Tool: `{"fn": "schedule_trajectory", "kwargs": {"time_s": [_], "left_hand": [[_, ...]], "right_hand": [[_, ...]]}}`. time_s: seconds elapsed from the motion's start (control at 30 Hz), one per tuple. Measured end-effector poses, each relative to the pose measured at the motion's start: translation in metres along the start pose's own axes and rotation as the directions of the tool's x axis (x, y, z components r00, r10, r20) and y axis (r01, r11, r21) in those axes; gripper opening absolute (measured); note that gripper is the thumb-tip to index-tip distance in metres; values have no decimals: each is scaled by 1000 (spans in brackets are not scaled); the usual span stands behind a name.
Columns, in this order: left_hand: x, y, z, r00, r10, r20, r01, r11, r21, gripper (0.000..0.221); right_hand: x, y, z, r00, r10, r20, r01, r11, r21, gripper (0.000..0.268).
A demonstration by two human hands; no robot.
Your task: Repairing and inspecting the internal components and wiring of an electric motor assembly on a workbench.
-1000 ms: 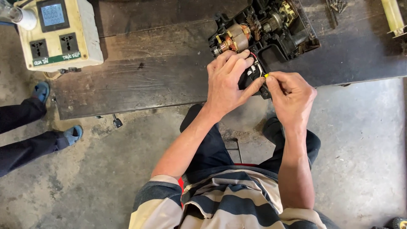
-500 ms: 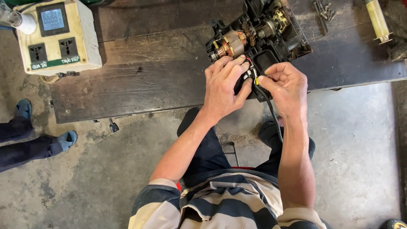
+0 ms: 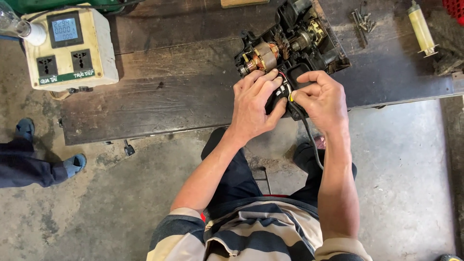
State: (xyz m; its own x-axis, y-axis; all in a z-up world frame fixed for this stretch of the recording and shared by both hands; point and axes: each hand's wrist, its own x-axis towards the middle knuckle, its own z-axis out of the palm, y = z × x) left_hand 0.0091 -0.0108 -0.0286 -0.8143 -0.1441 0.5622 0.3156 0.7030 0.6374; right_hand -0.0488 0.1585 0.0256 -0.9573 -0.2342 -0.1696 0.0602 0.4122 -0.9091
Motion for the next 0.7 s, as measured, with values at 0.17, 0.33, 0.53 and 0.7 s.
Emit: {"fn": "schedule_trajectory", "kwargs": {"time_s": [0.17, 0.33, 0.53, 0.7], "left_hand": [[-3, -2, -4, 999, 13, 31, -13, 1000, -11, 48], [-3, -1, 0, 998, 32, 48, -32, 999, 1, 57], [1, 9, 8, 998, -59, -31, 60, 998, 9, 51], [1, 10, 11, 995, -92, -43, 93, 996, 11, 51]], "right_hand": [[2, -1, -1, 1000, 11, 27, -10, 999, -32, 29], [-6, 4, -2, 999, -31, 28, 30, 999, 26, 28], [-23, 18, 5, 994, -89, -60, 98, 980, 174, 18], [-50, 20, 8, 993, -84, -88, 110, 925, 365, 22]]}}
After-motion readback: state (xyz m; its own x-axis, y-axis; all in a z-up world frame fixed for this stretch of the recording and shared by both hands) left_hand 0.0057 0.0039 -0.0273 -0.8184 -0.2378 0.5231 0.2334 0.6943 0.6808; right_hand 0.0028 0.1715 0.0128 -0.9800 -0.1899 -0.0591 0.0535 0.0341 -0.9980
